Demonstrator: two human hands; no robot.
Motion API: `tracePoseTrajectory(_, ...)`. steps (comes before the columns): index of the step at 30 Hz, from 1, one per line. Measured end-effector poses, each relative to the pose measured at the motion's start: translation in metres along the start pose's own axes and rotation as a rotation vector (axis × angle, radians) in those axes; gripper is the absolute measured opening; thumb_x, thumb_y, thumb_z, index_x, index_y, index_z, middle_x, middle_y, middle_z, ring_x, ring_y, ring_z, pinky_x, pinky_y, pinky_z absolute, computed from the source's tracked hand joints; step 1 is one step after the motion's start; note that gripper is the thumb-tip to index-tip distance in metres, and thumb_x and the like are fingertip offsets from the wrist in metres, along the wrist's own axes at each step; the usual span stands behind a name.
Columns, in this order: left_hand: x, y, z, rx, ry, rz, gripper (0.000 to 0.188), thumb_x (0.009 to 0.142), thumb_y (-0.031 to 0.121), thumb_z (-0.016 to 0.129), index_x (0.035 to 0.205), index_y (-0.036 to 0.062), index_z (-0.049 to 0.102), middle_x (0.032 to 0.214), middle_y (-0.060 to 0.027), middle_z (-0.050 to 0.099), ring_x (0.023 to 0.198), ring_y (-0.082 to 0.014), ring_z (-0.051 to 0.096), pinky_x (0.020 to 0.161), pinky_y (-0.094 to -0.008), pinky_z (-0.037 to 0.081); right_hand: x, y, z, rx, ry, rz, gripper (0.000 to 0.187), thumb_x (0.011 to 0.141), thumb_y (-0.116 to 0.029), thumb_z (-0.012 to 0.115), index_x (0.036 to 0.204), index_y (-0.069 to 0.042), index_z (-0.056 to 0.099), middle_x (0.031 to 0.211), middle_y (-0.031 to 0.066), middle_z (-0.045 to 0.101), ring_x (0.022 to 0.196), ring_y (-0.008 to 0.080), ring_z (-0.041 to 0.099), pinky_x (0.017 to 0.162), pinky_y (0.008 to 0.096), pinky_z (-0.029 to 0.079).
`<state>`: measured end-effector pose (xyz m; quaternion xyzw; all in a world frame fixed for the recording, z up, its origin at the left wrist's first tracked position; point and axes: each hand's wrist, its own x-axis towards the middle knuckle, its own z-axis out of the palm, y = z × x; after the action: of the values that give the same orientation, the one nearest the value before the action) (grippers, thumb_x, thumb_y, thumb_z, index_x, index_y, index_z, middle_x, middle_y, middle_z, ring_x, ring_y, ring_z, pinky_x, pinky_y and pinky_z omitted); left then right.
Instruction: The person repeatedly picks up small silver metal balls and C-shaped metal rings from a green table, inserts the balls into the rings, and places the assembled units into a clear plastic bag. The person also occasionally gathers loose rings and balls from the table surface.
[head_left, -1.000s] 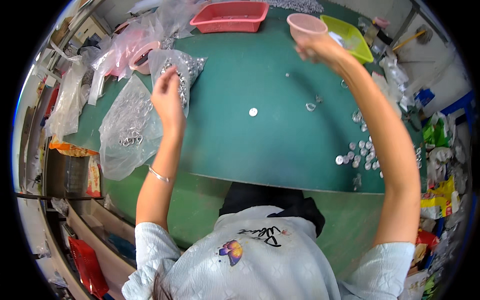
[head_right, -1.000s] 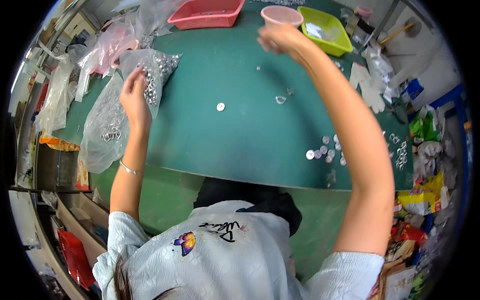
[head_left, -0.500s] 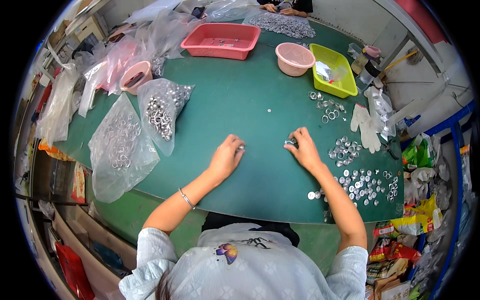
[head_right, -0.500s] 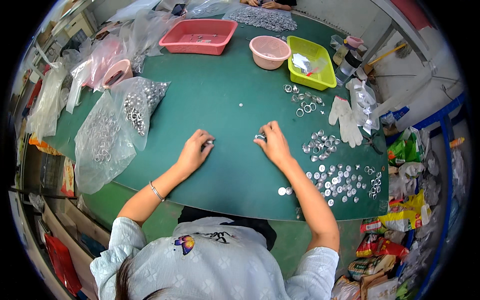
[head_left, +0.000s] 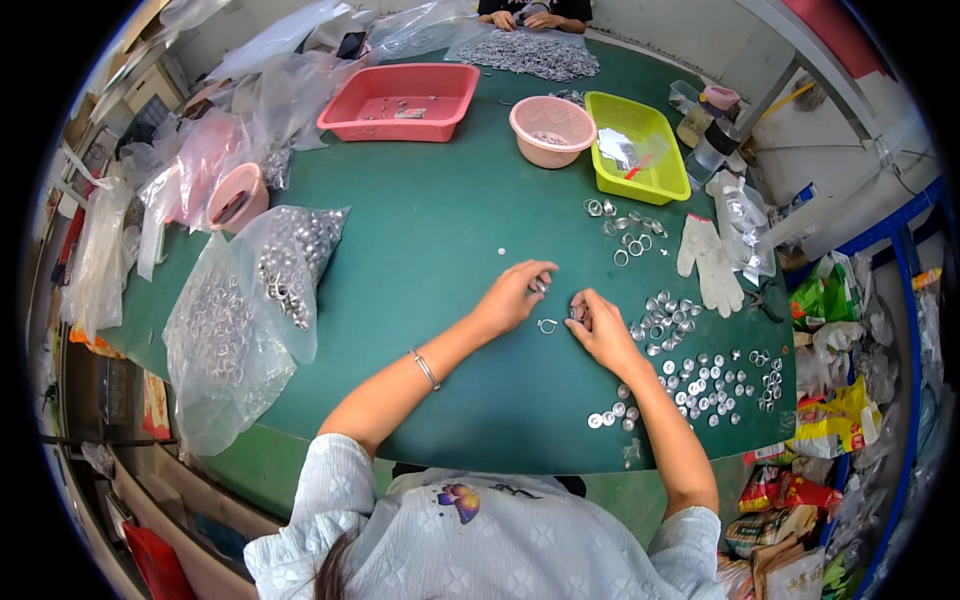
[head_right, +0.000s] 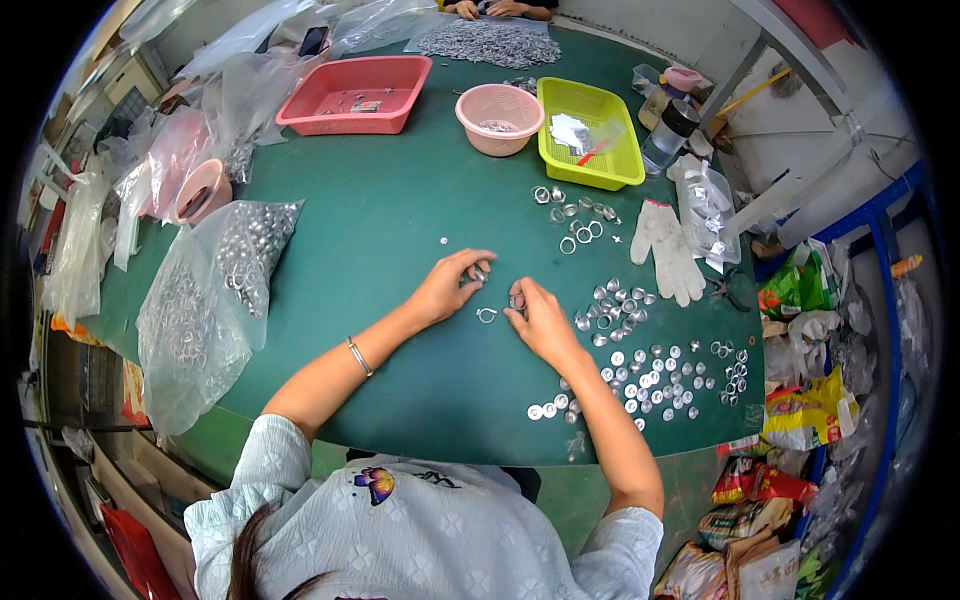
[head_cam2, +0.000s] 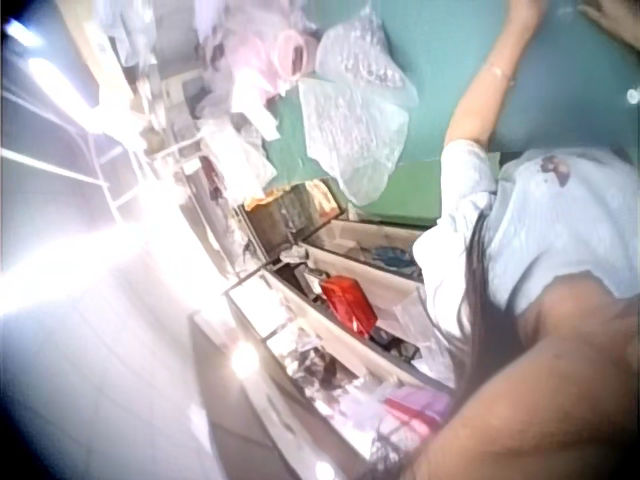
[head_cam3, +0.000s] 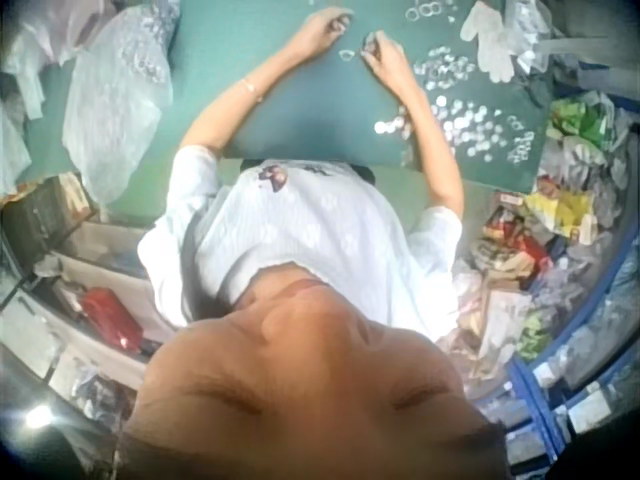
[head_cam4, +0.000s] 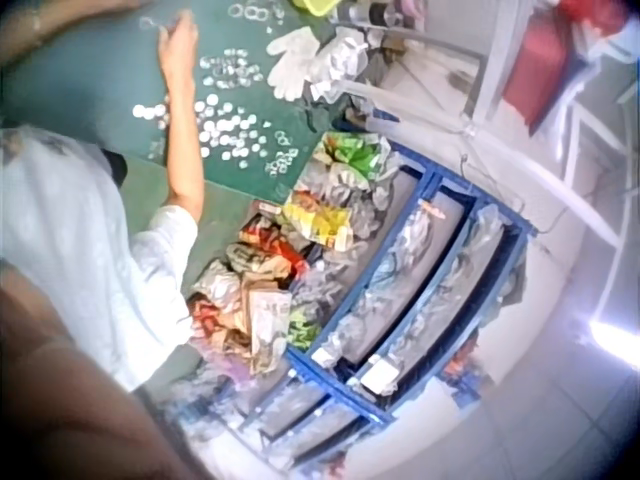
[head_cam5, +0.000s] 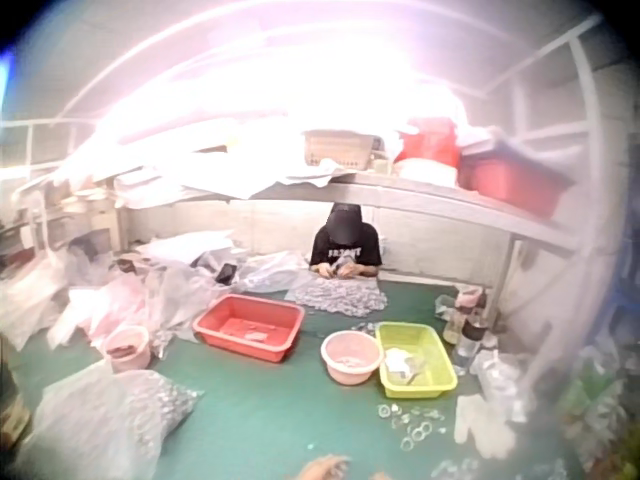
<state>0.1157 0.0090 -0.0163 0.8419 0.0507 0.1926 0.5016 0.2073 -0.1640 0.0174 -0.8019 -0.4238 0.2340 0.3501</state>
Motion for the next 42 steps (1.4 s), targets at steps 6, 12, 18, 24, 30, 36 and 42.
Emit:
tracePoseTrajectory(6,-0.002,-0.004,-0.003,-0.418,-0.012,-0.195,0.040,0.077,-0.009,0.058,0.116,0.0022,0.054,0.097,-0.0056,0.059,0.085,-0.0133,0.057,0.074,-0.0260,0.047,-0.005,-0.008,0.023,-0.323,-0.009,-0.295,0.024,0.079,-0.011,0.063,0.098,-0.002,0.051,0.088,0.0139,0.053,0.077,0.0315,0.058,0.064,0.0408,0.048)
tracePoseTrajectory(12,-0.011,-0.001,-0.019,-0.847,-0.001,-0.498,0.032,0.087,0.004,0.055,0.119,-0.0010,0.051,0.109,-0.0096,0.060,0.093,-0.0120,0.059,0.077,-0.0227,0.048,-0.001,-0.001,0.033,-0.480,0.101,-0.292,0.014,0.083,-0.011,0.056,0.094,-0.003,0.051,0.085,0.0146,0.052,0.075,0.0347,0.058,0.063,0.0437,0.048)
tracePoseTrajectory(18,-0.007,-0.004,-0.014,-1.058,-0.014,-0.566,0.033,0.088,0.009,0.056,0.118,-0.0034,0.049,0.112,-0.0125,0.060,0.094,-0.0149,0.060,0.080,-0.0248,0.049,0.016,0.022,0.014,-0.202,0.323,-0.083,0.010,0.086,-0.008,0.046,0.088,0.001,0.052,0.081,0.0212,0.059,0.075,0.0397,0.058,0.064,0.0467,0.046)
tracePoseTrajectory(24,-0.001,0.002,-0.015,-0.959,0.017,-0.590,0.035,0.088,0.009,0.058,0.118,-0.0047,0.048,0.111,-0.0146,0.059,0.094,-0.0163,0.061,0.082,-0.0260,0.051,0.019,0.000,0.005,-0.216,0.228,-0.066,0.022,0.084,-0.016,0.056,0.099,-0.001,0.052,0.090,0.0189,0.059,0.075,0.0376,0.059,0.065,0.0456,0.046)
tracePoseTrajectory(30,0.003,0.007,-0.007,-0.802,0.036,-0.603,0.030,0.086,0.008,0.060,0.111,-0.0053,0.053,0.105,-0.0126,0.061,0.083,-0.0147,0.063,0.074,-0.0244,0.052,0.018,0.008,0.019,-0.570,0.111,-0.229,0.021,0.081,-0.018,0.061,0.083,-0.002,0.048,0.084,0.0146,0.055,0.075,0.0324,0.060,0.058,0.0412,0.050)
tracePoseTrajectory(36,0.010,0.018,0.022,-0.375,-0.136,-0.298,0.026,0.080,0.004,0.064,0.105,-0.0013,0.059,0.091,-0.0070,0.061,0.075,-0.0120,0.060,0.064,-0.0246,0.049,-0.009,0.023,-0.008,-0.460,0.395,-0.178,0.016,0.086,-0.018,0.054,0.083,-0.003,0.053,0.075,0.0159,0.059,0.063,0.0340,0.061,0.057,0.0437,0.049)
tracePoseTrajectory(42,-0.029,0.072,0.064,0.019,-0.411,0.033,0.022,0.077,0.000,0.061,0.098,0.0010,0.059,0.096,-0.0131,0.056,0.077,-0.0283,0.059,0.071,-0.0361,0.049,-0.073,0.050,-0.081,-0.009,0.539,0.174,0.018,0.089,-0.015,0.053,0.089,0.002,0.057,0.069,0.0134,0.059,0.059,0.0216,0.056,0.056,0.0330,0.043)
